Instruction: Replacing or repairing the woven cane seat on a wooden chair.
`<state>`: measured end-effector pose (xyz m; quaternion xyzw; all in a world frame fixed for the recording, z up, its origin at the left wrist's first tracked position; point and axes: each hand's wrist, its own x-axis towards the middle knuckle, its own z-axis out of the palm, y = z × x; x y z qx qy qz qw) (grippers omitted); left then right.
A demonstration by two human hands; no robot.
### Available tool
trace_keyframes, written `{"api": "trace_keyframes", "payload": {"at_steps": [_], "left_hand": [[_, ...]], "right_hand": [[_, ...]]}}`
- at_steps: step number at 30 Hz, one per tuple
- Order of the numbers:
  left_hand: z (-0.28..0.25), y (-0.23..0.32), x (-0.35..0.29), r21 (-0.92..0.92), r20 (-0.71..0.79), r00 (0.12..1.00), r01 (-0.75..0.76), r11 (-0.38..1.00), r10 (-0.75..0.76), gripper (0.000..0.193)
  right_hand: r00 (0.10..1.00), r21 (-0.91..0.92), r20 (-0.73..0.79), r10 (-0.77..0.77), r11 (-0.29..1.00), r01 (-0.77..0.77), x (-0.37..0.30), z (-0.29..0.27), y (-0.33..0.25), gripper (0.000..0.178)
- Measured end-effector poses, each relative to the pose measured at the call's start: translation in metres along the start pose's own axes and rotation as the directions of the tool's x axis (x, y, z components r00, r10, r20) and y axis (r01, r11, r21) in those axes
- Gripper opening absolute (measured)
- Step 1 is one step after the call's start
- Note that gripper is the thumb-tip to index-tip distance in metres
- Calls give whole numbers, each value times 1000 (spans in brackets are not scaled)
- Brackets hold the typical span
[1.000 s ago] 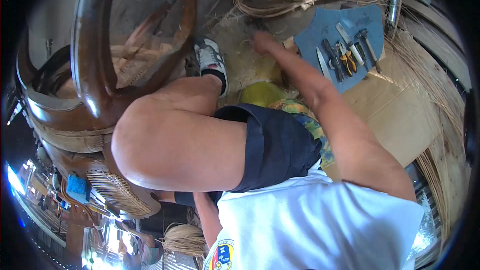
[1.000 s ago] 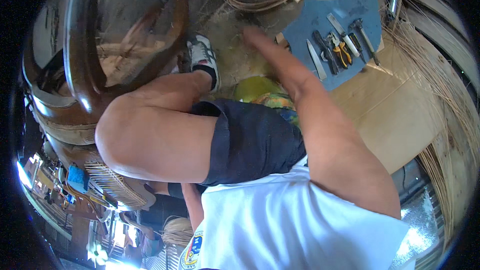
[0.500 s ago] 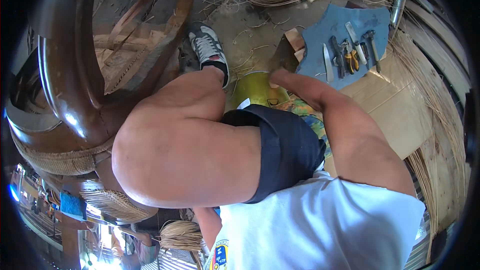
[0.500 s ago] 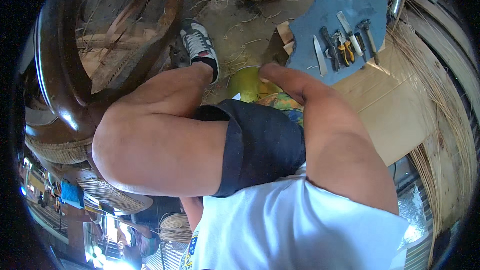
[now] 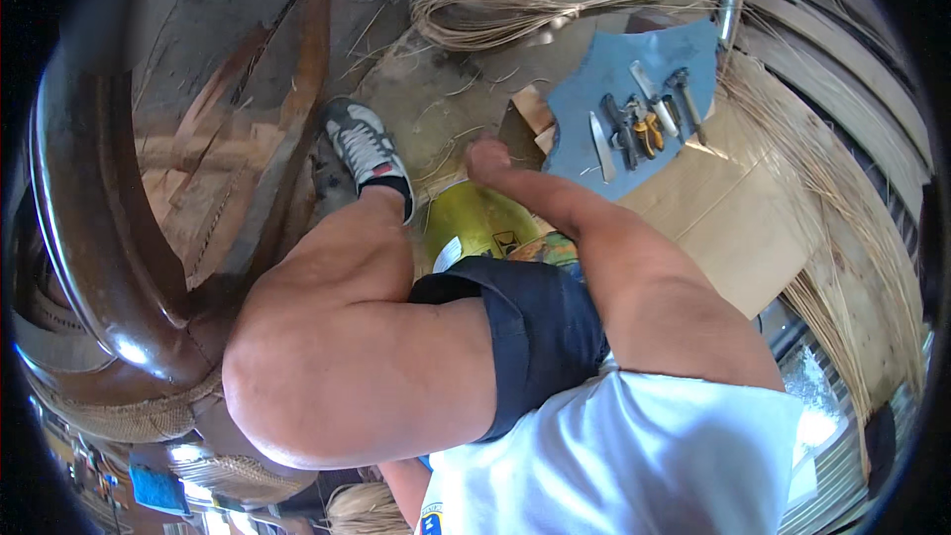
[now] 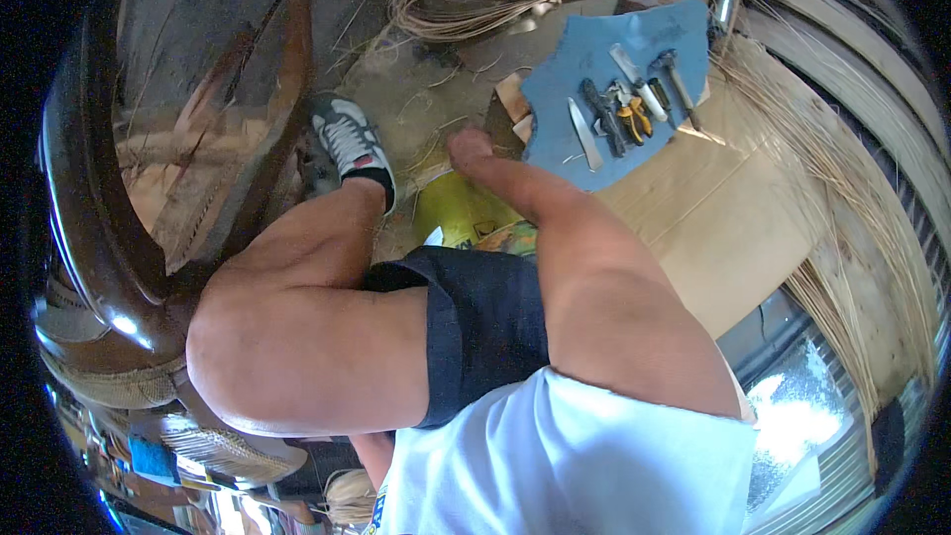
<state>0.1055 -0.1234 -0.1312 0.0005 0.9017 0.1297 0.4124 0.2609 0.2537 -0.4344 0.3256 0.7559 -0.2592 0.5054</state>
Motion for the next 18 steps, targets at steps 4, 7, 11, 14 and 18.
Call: {"api": "trace_keyframes", "payload": {"at_steps": [4,7,11,14,18], "left_hand": [[5,3,17,-15,18,998,-58,998,58,35],[7,5,10,-16,7,997,-83,996,83,35],[19,21,16,-32,-13,987,-162,986,161,35],[24,32,19,-40,-54,977,-211,977,209,35],[20,48,6,-35,-120,961,-255,966,249,35]], "right_hand": [[953,38,-257,-161,984,176,-3,-45,19,35],[884,207,-434,-173,936,285,-8,-101,4,35],[800,348,-573,-181,830,437,-35,-155,22,44],[723,422,-679,-124,740,524,-82,-187,61,47],[510,382,-856,89,775,504,-148,-187,159,46]]}}
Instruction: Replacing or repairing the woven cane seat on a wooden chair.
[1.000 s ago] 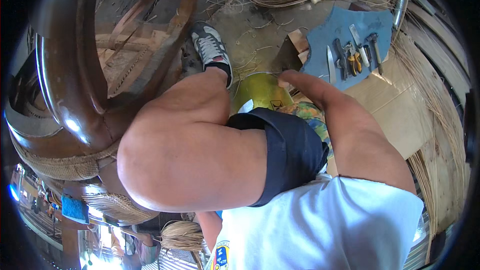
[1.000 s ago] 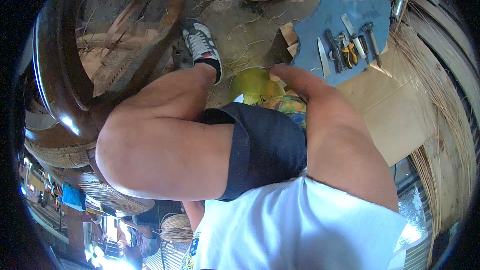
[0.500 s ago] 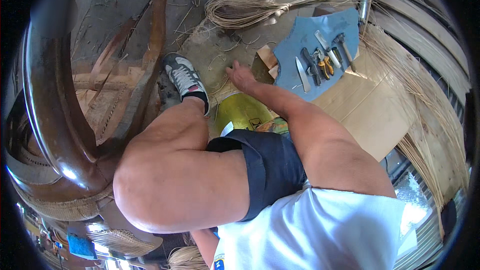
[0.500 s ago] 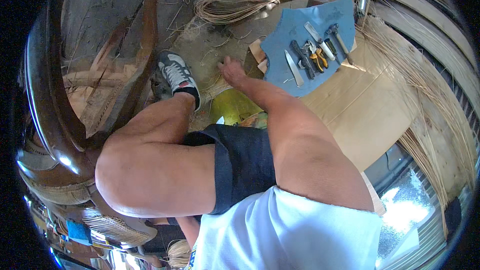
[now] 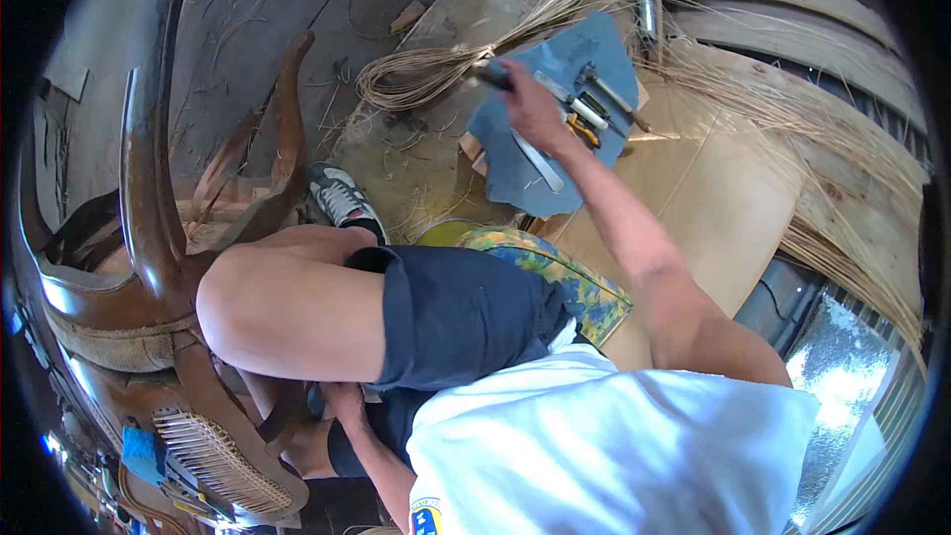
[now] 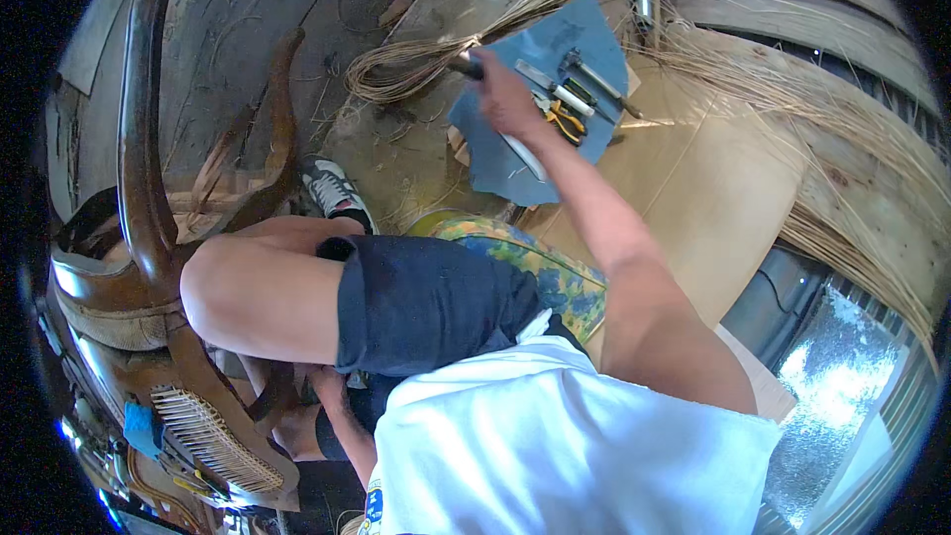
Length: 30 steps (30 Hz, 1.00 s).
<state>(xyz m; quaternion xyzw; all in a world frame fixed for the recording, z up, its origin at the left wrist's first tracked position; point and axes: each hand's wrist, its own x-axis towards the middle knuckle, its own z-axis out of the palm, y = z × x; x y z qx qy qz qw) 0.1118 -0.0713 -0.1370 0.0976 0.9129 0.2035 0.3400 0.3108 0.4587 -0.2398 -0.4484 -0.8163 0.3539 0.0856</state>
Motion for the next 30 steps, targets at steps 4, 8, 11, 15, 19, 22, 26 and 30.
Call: {"api": "trace_keyframes", "payload": {"at_steps": [4,8,11,15,19,22,26,30], "left_hand": [[8,19,-3,-321,69,998,18,947,4,37],[2,25,-2,-128,137,990,48,991,-30,33],[-6,63,-11,-246,143,981,161,956,-129,30],[-12,63,-18,-364,140,977,201,909,-160,30],[-12,77,-32,-282,82,983,180,942,-163,30],[-6,69,-34,-318,91,984,173,932,-152,29],[-8,64,-37,-310,98,984,172,935,-148,30],[-9,51,-43,-325,77,986,164,932,-147,33]], "right_hand": [[973,-256,-224,-51,967,-8,-42,-97,98,40],[973,-359,-228,-19,931,-66,-55,-131,157,40],[975,-365,-219,41,923,-121,-46,-123,164,38],[972,-433,-228,56,888,-153,-40,-106,164,42],[953,-393,-267,140,887,-241,-40,-97,155,41],[959,-362,-248,141,904,-227,-45,-105,162,41],[936,-383,-321,142,885,-265,-53,-105,131,40],[961,-346,-229,-154,936,67,-66,-70,80,41]]}}
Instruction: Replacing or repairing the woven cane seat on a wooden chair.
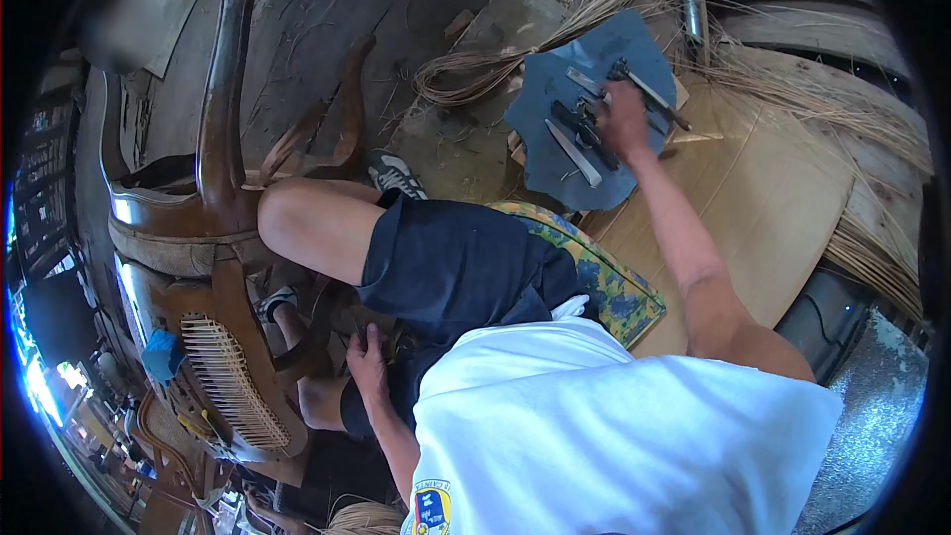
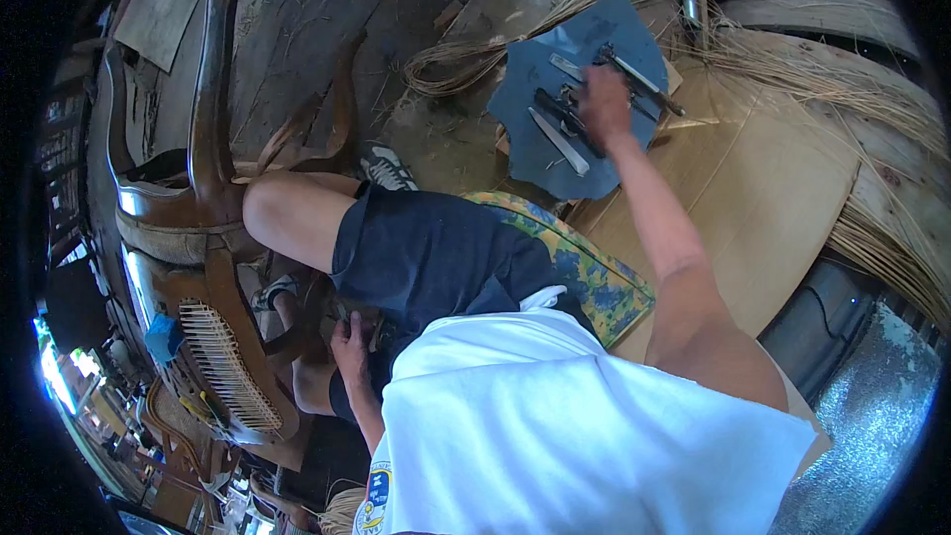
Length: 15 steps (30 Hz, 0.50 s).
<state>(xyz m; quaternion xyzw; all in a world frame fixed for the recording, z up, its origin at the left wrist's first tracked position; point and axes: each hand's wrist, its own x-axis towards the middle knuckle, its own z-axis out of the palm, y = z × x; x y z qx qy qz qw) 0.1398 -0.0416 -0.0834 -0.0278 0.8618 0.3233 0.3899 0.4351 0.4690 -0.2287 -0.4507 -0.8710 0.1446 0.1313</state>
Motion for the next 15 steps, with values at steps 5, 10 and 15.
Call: {"api": "trace_keyframes", "payload": {"at_steps": [5,10,15], "left_hand": [[4,7,-3,-16,-39,999,9,1000,-10,34],[3,6,6,-80,-7,1000,5,997,-5,35],[-5,-8,2,-136,-100,991,79,988,-94,33]], "right_hand": [[831,124,405,-381,923,364,-29,58,-106,40],[610,61,466,-641,711,701,-32,117,-100,42],[373,22,829,-416,692,722,14,103,-142,45]]}}
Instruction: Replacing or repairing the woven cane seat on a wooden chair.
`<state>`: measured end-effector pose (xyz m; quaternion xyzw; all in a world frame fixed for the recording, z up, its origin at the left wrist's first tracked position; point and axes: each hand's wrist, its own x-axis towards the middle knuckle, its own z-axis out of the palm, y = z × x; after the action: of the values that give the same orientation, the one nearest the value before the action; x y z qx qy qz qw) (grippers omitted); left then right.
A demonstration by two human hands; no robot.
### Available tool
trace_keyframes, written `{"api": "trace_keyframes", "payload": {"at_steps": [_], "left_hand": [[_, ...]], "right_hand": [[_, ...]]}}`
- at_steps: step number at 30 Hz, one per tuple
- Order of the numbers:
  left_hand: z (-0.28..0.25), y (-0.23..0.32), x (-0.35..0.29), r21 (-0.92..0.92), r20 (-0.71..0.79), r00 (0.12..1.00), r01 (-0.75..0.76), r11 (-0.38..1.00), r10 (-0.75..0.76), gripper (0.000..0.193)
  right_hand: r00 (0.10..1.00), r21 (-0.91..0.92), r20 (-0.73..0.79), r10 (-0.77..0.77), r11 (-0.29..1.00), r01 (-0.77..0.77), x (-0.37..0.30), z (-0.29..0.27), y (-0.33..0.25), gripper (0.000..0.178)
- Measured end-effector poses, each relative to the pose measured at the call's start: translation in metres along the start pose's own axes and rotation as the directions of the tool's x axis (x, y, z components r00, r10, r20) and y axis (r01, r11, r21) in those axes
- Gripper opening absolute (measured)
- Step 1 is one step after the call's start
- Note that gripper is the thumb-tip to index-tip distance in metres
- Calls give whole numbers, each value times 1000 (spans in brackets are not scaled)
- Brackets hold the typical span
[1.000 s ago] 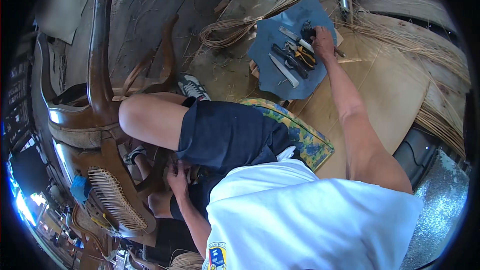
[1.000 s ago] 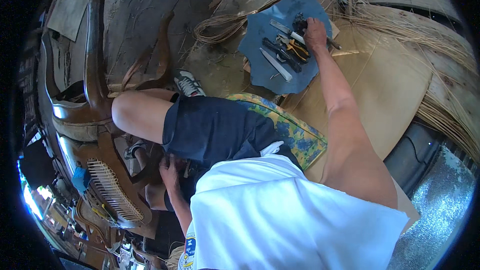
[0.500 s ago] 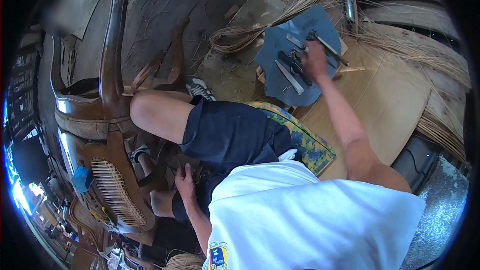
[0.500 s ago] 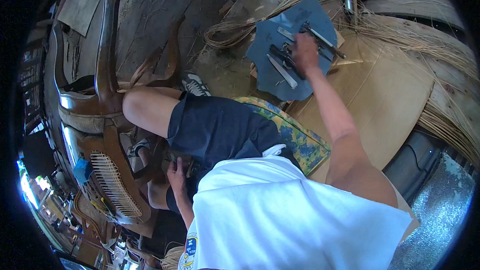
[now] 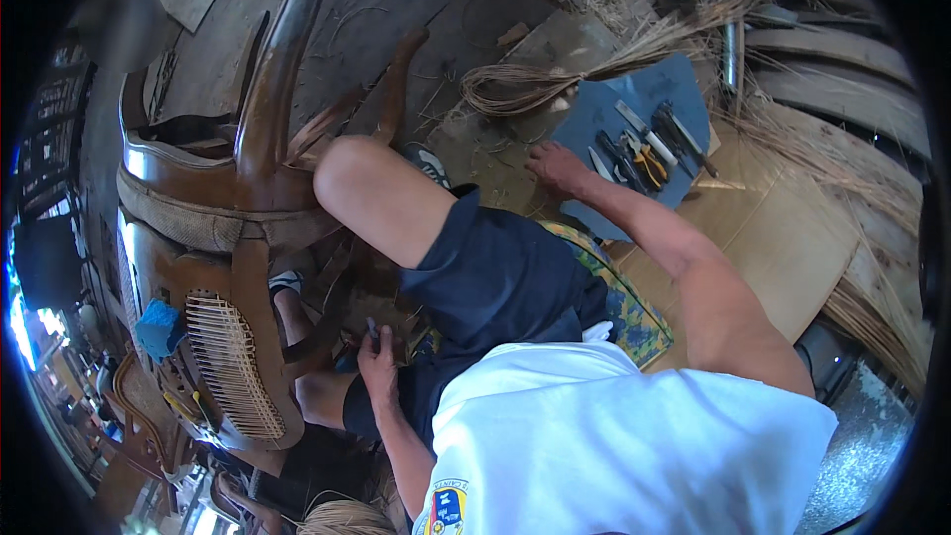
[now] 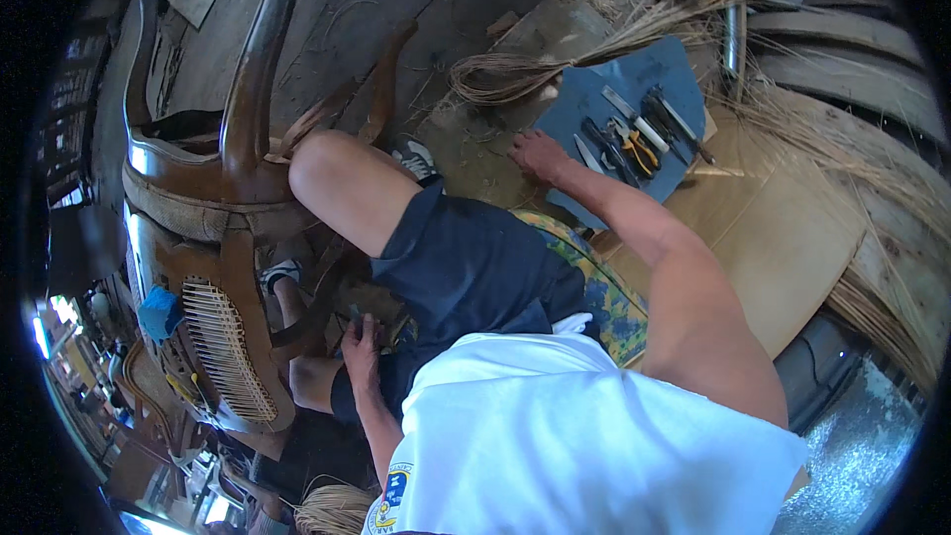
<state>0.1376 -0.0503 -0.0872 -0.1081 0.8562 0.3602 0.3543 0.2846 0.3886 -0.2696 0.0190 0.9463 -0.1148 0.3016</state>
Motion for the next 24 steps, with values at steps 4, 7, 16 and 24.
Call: {"api": "trace_keyframes", "payload": {"at_steps": [4,7,16,24], "left_hand": [[19,27,8,32,85,996,-16,999,14,34],[27,33,20,-135,87,993,-65,989,77,34],[-4,38,9,100,-40,983,-173,980,178,32],[-15,-2,-46,-185,-128,988,-107,977,84,32]], "right_hand": [[941,546,-140,309,816,-186,10,-10,19,40],[910,594,-201,362,784,-181,22,-12,32,35],[917,714,-331,225,695,87,50,-56,9,38],[448,675,-737,506,552,489,52,-299,-43,50]]}}
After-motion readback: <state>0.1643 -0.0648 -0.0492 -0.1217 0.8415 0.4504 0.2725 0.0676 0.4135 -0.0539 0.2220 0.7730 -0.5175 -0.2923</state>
